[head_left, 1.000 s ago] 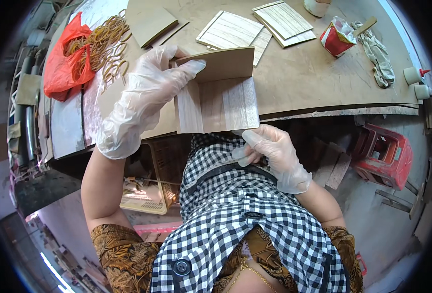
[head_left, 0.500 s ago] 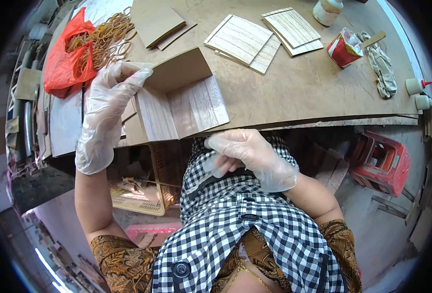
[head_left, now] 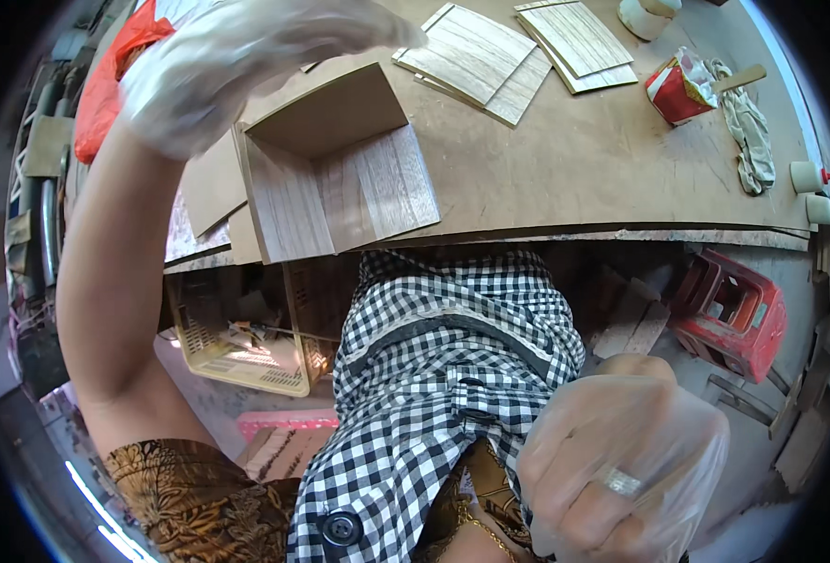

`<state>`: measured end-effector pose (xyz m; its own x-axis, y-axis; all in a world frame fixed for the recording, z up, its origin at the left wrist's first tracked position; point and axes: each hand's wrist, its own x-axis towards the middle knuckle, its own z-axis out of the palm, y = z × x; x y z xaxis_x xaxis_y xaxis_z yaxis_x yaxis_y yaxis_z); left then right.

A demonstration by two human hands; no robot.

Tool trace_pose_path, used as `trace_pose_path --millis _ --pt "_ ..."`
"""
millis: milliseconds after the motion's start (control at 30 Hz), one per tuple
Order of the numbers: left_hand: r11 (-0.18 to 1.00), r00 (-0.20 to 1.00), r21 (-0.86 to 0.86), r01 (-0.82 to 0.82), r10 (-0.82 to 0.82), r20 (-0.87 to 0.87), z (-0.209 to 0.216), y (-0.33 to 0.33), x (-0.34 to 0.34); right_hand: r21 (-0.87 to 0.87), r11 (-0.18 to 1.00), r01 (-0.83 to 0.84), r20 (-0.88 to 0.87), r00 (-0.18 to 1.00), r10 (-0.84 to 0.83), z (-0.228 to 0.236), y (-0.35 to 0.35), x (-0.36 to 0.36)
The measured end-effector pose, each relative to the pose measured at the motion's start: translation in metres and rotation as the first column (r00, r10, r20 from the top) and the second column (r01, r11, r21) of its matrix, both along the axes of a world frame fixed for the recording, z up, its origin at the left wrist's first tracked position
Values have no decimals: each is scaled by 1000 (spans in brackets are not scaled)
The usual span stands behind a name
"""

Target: The person assembles small cardboard boxes by hand, applying glue to the edges of pre-cut panels and folding them into shape. They secure the boxes with rubber bands and stack the finished units on the table. The process involves handling glue bottles, cardboard pieces, and rubber bands.

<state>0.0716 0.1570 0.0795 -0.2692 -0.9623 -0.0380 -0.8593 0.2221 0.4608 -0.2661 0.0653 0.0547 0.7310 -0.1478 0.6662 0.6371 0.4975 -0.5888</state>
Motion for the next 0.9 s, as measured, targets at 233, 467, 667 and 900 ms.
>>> trace_pose_path --millis 233,467,667,900 --pt "836 760 365 -410 92 644 -35 -129 -53 68 997 -27 44 999 24 -5 -13 9" --pt "927 739 260 -271 27 673 -61 -123 -49 100 995 -12 28 1000 9 -1 -20 4" --pt "931 783 302 -203 -31 621 -66 -124 -30 102 995 -18 -31 999 21 0 -30 6" --pt "918 774 350 -187 -82 628 -36 -118 -54 17 998 59 -639 768 -34 -9 -48 4"
